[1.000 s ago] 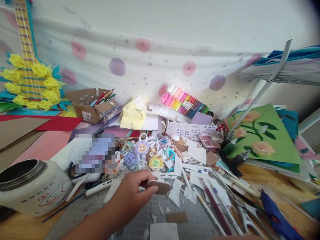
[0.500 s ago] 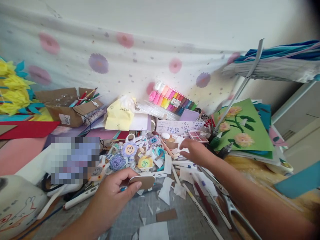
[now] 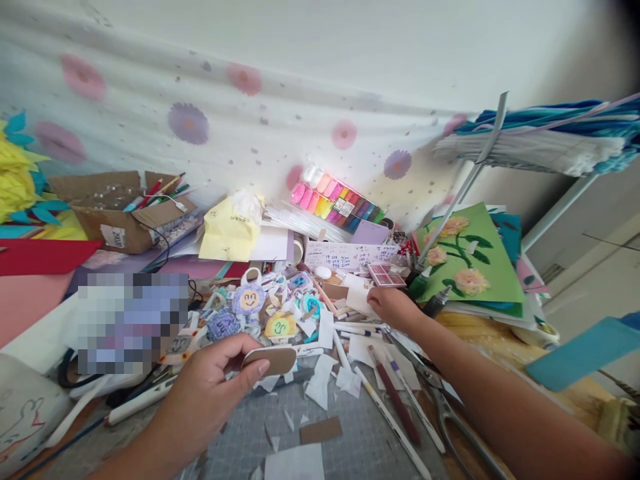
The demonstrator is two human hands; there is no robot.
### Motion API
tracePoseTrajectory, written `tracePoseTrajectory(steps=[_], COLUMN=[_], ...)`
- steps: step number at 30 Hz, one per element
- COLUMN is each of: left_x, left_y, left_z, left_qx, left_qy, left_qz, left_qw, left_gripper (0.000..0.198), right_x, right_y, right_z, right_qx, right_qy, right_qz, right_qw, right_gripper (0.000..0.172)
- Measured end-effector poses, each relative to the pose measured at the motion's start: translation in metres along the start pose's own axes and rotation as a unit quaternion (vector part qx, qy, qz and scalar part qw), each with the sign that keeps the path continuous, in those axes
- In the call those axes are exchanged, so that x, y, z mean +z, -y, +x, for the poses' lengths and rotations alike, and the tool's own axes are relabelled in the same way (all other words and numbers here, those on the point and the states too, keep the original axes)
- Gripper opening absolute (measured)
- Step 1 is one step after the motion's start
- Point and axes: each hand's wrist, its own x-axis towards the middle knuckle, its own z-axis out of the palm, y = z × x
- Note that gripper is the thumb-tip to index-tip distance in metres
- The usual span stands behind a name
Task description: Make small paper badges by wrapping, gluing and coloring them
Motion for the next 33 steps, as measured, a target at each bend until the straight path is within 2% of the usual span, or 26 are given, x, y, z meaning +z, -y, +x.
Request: tracePoseTrajectory(steps=[11,17,22,25,27,30,33], left_x=[0.0,0.0,0.001,0.001,0.0,-0.002,-0.004], left_y=[0.004,-0.002,-0.005,-0.006,-0.006,-0.007,-0.007], left_z=[0.003,0.0,-0.001,-0.002,-0.002,-0.002,-0.004], left_qx=[-0.01,0.0,0.005,0.003,-0.002,-0.017,-0.033], left_qy=[0.023,0.008,0.006,0.003,0.004,0.017,0.028], left_qz=[0.006,-0.017,-0.029,-0.038,-0.049,-0.068,-0.104], left_qw=[1.0,1.0,1.0,0.999,0.999,0.997,0.994], left_gripper=[0.027,0.025,0.024,0.022,0.023,0.024,0.024], right_x=[-0.001,0.002,0.005,0.001,-0.008,-0.029,-0.051], right_y=[0.0,-0.008,-0.011,-0.015,-0.017,-0.011,0.014], right_z=[0.001,0.008,0.014,0.017,0.016,0.006,-0.019], right_qx=[0.001,0.037,0.056,0.085,0.109,0.117,0.077], right_qy=[0.002,0.008,-0.01,-0.059,-0.101,-0.151,-0.16], right_qz=[0.05,0.135,0.249,0.332,0.396,0.507,0.613], right_qw=[0.999,0.99,0.967,0.938,0.906,0.841,0.77], right_gripper=[0.026,0.026,0.026,0.027,0.027,0.027,0.034])
